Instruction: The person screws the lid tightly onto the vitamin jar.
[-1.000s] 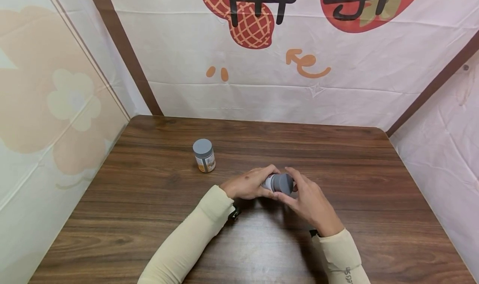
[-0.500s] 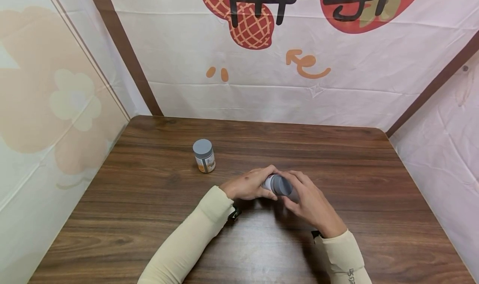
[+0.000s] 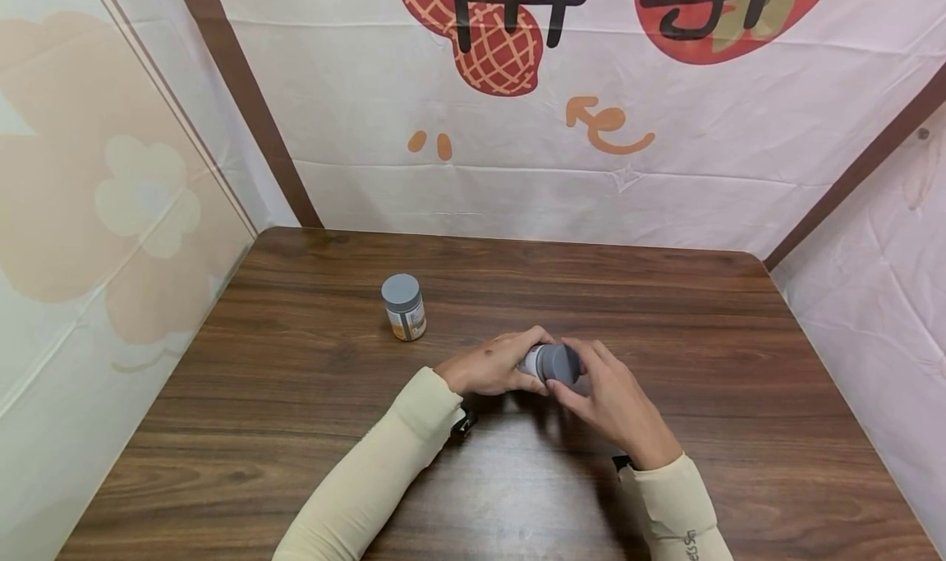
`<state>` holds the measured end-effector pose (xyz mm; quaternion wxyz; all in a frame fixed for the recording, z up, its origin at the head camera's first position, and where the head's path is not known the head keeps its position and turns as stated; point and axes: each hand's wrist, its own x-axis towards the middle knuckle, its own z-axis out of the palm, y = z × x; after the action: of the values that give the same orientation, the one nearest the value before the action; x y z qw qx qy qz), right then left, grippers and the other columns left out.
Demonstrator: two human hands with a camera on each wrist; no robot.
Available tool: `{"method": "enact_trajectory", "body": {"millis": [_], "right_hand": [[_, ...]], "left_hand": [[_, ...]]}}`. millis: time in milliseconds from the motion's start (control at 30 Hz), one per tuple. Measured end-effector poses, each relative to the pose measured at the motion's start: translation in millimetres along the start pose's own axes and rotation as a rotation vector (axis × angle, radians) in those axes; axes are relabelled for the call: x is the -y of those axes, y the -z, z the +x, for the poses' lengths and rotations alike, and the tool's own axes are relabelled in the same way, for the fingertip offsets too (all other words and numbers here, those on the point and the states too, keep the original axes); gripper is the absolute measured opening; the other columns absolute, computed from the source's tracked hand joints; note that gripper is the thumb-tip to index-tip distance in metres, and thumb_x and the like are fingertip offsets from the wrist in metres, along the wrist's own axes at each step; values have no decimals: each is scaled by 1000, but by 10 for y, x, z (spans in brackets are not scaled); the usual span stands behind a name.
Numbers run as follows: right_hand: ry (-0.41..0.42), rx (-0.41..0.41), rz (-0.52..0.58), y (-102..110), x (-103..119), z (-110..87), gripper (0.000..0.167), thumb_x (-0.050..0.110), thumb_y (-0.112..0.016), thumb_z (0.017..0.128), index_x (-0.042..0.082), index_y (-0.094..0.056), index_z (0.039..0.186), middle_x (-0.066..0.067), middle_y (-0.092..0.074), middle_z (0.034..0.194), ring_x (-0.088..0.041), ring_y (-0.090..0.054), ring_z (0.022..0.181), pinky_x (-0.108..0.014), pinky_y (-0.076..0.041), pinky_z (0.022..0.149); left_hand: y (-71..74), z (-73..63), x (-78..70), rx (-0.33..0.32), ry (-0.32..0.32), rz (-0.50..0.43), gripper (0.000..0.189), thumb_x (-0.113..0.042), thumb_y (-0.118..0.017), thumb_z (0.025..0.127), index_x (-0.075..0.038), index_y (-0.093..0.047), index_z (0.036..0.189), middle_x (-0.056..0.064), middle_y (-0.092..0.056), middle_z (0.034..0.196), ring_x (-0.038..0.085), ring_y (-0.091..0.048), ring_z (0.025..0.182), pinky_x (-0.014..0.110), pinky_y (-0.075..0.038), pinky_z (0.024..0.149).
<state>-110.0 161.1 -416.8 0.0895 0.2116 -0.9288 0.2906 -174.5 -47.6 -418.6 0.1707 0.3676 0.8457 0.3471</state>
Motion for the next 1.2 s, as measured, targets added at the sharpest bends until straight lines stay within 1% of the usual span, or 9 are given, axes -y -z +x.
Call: {"method": "enact_trajectory", "body": {"millis": [133,233,300,400,500,600,800,1033,1200], "right_hand": [[-27,-5,-7,-16,0,5,58,29,-79,87,0,-57,133,-10,-62,104,-21,-61,86,-37,-51,71],[-20,-7,-15,-16,-10,-4,64,32,-80,87,1,-54,136,-13,-62,113,-25,-62,91,-40,-51,75],[16,-13,-25,-5,-20,-8,67,32,-80,86,3,-52,139,-14,-59,122,-28,-62,100,-44,-52,79],[112,-32,-33,17,-43,0,67,27,-83,83,6,-53,139,-14,-54,134,-29,-58,114,-47,-51,87],[203,-44,-36,36,-61,14,64,17,-84,80,6,-57,136,-14,-54,134,-30,-54,121,-48,-50,91],[242,-41,-45,43,-69,20,63,11,-83,77,7,-58,135,-14,-55,132,-31,-55,119,-48,-50,91],[241,-24,-54,39,-63,24,61,9,-81,79,6,-58,136,-12,-57,129,-28,-55,115,-46,-50,90],[196,-14,-42,26,-48,23,58,13,-80,83,8,-57,136,-12,-58,125,-27,-55,114,-46,-51,88],[161,-11,-37,21,-35,25,54,17,-79,86,7,-58,135,-11,-59,123,-26,-56,113,-44,-51,88]], "left_hand": [[1,-6,-1,7,9,-7,49,-23,-76,91,-15,-48,130,3,-61,118,13,-57,95,28,-47,80],[-1,-8,0,4,12,3,49,-25,-76,91,-14,-48,131,2,-61,117,13,-57,94,28,-47,80],[-2,-9,-1,-1,8,12,50,-26,-76,90,-14,-48,131,2,-62,116,12,-57,95,28,-47,80],[-1,-10,1,-8,-4,16,52,-26,-78,89,-14,-48,131,1,-62,117,12,-57,96,27,-46,81],[2,-11,1,-8,-16,-2,53,-26,-78,89,-14,-48,130,2,-62,117,12,-58,96,27,-47,81],[0,-9,8,-6,-22,-13,52,-27,-78,89,-14,-47,129,3,-62,115,12,-59,95,26,-48,79],[-10,-1,25,-9,-27,-13,51,-26,-78,88,-15,-48,129,2,-62,113,12,-59,94,26,-48,79],[-12,-2,34,-3,-19,-23,52,-27,-77,89,-16,-47,131,1,-62,115,11,-59,94,26,-48,78],[-16,-1,36,-7,-16,-27,51,-27,-77,89,-17,-48,130,0,-62,116,11,-58,93,27,-48,78]]}}
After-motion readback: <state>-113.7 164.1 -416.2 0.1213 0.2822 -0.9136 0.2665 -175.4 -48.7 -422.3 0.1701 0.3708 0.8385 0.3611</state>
